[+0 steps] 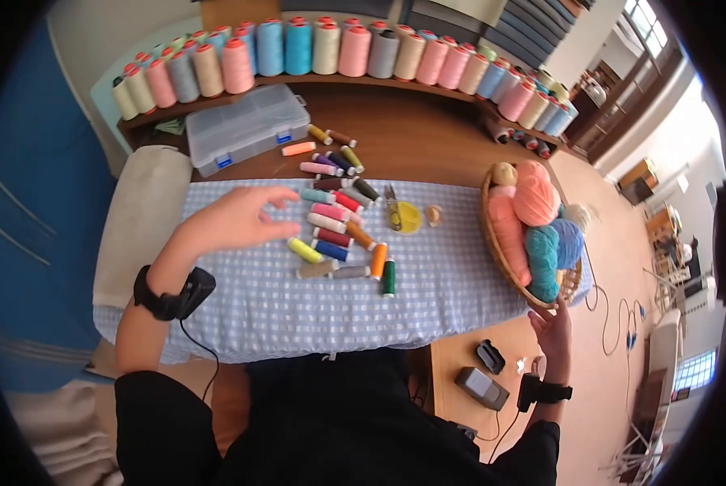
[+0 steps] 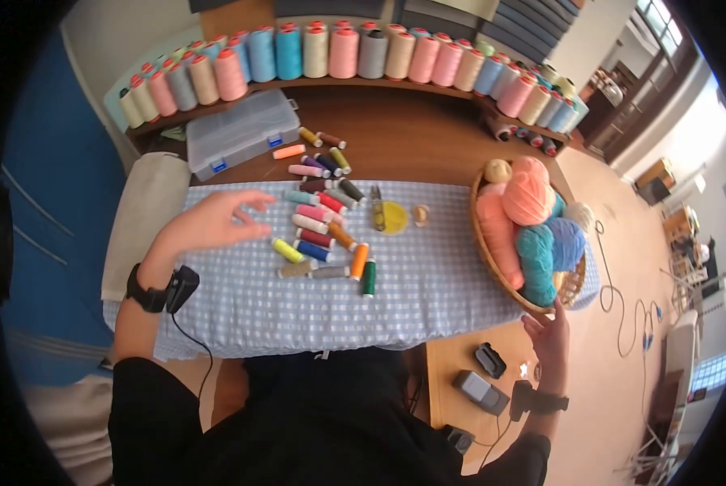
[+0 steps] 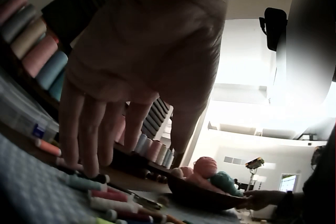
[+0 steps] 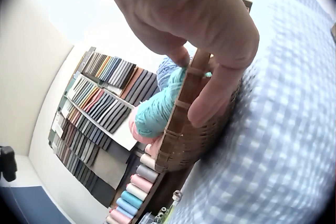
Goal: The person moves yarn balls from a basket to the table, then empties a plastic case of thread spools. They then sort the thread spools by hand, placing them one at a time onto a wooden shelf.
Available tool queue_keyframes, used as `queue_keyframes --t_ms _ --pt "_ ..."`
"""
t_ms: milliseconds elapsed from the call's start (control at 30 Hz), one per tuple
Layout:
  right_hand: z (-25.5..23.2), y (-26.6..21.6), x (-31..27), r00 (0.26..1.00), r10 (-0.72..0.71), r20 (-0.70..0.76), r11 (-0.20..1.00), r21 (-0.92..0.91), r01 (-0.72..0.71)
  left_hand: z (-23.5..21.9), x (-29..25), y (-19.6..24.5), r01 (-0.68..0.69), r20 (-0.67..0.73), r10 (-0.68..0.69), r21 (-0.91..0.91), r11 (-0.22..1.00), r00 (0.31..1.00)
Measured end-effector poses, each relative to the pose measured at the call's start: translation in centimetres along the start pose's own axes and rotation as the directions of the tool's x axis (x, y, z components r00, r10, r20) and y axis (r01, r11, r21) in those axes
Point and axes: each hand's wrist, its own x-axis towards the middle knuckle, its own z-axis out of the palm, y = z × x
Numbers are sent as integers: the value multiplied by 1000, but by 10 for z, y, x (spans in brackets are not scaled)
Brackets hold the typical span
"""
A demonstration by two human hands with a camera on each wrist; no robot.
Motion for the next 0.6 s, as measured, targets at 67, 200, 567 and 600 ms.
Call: queue_keyframes --t_ms 67,200,567,600 --pt "1 4 17 998 -60 -13 994 86 61 -13 -1 -25 44 -154 -32 69 997 988" --pt "-5 -7 40 966 -257 32 966 -2 257 -52 -4 -113 266 -578 -161 101 959 800" --pt "-52 -13 100 962 -261 77 945 -185 270 -47 41 -175 275 -757 71 321 906 649" --pt "-49 -13 89 971 -234 45 942 -235 238 -48 48 -174 285 -776 50 289 914 628"
